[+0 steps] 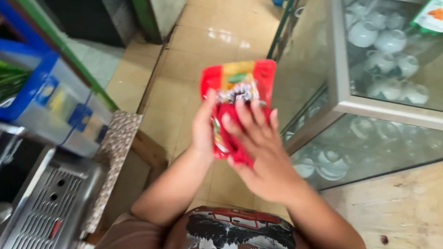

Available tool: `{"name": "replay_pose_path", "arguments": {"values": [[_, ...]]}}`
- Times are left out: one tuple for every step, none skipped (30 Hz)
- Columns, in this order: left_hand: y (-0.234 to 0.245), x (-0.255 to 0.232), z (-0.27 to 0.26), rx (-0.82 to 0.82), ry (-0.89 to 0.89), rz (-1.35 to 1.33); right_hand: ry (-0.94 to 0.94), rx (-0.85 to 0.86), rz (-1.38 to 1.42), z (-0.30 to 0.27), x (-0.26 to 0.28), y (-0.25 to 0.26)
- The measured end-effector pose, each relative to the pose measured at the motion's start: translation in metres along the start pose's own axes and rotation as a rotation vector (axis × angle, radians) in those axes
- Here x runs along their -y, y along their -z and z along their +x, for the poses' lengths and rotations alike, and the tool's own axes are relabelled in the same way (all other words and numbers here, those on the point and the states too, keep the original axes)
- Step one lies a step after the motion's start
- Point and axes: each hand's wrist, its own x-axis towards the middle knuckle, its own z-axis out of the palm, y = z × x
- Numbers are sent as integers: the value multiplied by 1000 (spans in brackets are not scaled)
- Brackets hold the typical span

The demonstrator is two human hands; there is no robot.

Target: The person retrieves a plastic storage bin, removes a packet of seasoning, and places it on a glass display counter. They then take a red cloth and wipe the surface of a red sauce packet repeatedly, moving around the room while continuing to clean the packet. After finishing, they place the cleaned packet on the counter and repeat the wiping process on a smaller red packet.

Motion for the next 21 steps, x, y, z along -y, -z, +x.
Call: {"name": "replay_pose_path", "arguments": {"values": [[-6, 8, 7, 4, 15, 2, -11, -5, -10, 0, -8, 5], [-12, 17, 12, 8, -75, 59, -63, -63, 51, -2, -15, 9], [-17, 26, 18, 13, -164, 116, -115, -123, 111, -4, -22, 14], [-17, 44, 25, 17, -150, 115, -126, -127, 100, -5, -38, 22], [-18, 62, 32, 51, -138, 114, -201, -211, 157, -7, -53, 31], [-18, 80, 38, 84, -129, 113, -274, -294, 217, -9, -69, 39], [-16, 89, 49, 88, -117, 112, -282, -299, 207, -21, -87, 37], [-13, 99, 58, 138, -115, 87, -424, -370, 439, -35, -105, 36], [-10, 110, 68, 189, -113, 60, -564, -442, 672, -49, -123, 34], [-14, 118, 75, 193, -100, 57, -570, -450, 660, -55, -127, 34], [-19, 126, 83, 222, -117, 63, -582, -612, 876, -61, -132, 34], [-23, 136, 89, 252, -136, 67, -584, -774, 1090, -67, -136, 34], [-28, 144, 98, 256, -124, 60, -587, -780, 1076, -70, -136, 46], [-33, 150, 107, 289, -66, 97, -656, -823, 1190, -70, -135, 57], [-39, 156, 116, 323, -9, 134, -725, -865, 1304, -71, -134, 68], [-49, 155, 126, 329, -5, 134, -720, -869, 1298, -78, -151, 74], [-59, 154, 135, 310, -158, 495, -744, -892, 1276, -85, -168, 80], [-67, 153, 142, 275, -312, 855, -775, -913, 1256, -94, -182, 85], [-75, 154, 138, 276, -309, 853, -778, -915, 1253, -87, -177, 95], [-84, 152, 134, 298, -438, 1060, -730, -956, 922, -79, -171, 104], [-92, 151, 131, 319, -568, 1266, -675, -978, 591, -71, -166, 113]]}}
